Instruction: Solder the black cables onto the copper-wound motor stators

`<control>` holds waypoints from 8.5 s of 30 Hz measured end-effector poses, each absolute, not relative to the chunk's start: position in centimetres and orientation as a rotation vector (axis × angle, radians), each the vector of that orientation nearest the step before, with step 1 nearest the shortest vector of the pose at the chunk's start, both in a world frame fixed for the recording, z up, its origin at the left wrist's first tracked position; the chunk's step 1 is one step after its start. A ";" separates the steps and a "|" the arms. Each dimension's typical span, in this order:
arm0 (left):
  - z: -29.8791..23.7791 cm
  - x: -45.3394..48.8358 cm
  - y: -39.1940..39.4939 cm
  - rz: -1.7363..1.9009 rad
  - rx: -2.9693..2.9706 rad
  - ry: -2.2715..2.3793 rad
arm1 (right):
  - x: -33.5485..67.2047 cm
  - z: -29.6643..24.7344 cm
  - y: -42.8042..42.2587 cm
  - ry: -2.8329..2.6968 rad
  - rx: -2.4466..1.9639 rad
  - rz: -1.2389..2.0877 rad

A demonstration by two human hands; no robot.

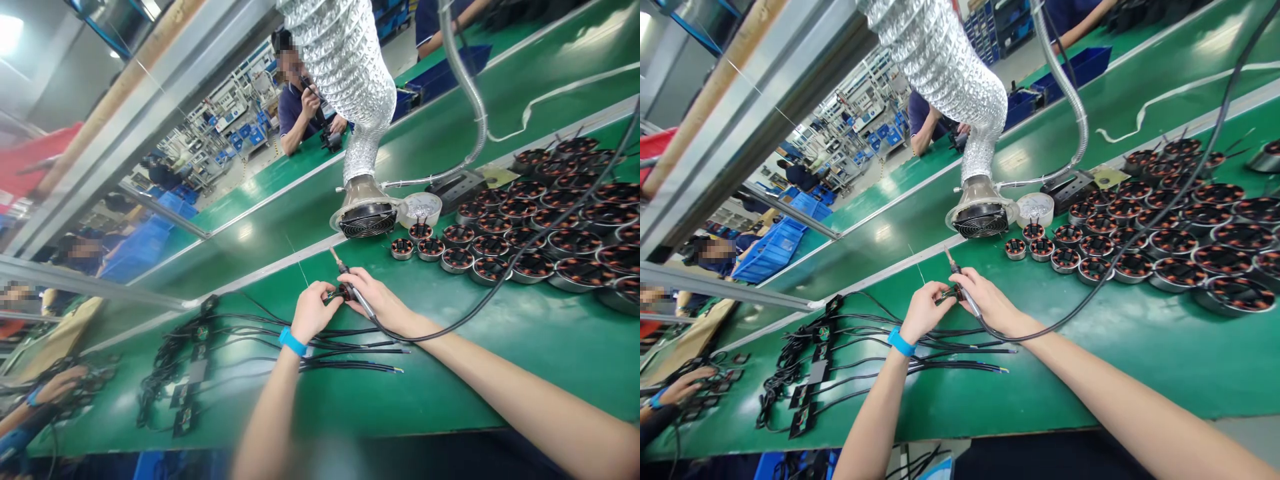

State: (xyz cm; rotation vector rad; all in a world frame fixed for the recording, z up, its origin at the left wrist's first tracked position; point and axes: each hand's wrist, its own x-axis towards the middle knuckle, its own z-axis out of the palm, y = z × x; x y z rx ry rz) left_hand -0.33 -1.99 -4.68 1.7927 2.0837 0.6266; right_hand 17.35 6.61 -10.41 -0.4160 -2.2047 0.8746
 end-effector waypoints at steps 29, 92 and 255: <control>-4.6 -2.3 -3.2 0.802 1.388 1.856 | 17.3 -9.8 5.9 -2.265 -0.390 0.722; -2.9 -2.8 -0.9 0.835 1.410 1.777 | 17.6 -9.4 6.4 -2.182 -0.462 0.882; -4.5 2.8 1.1 1.033 1.024 1.703 | 18.7 -11.4 4.2 -1.962 -0.606 0.985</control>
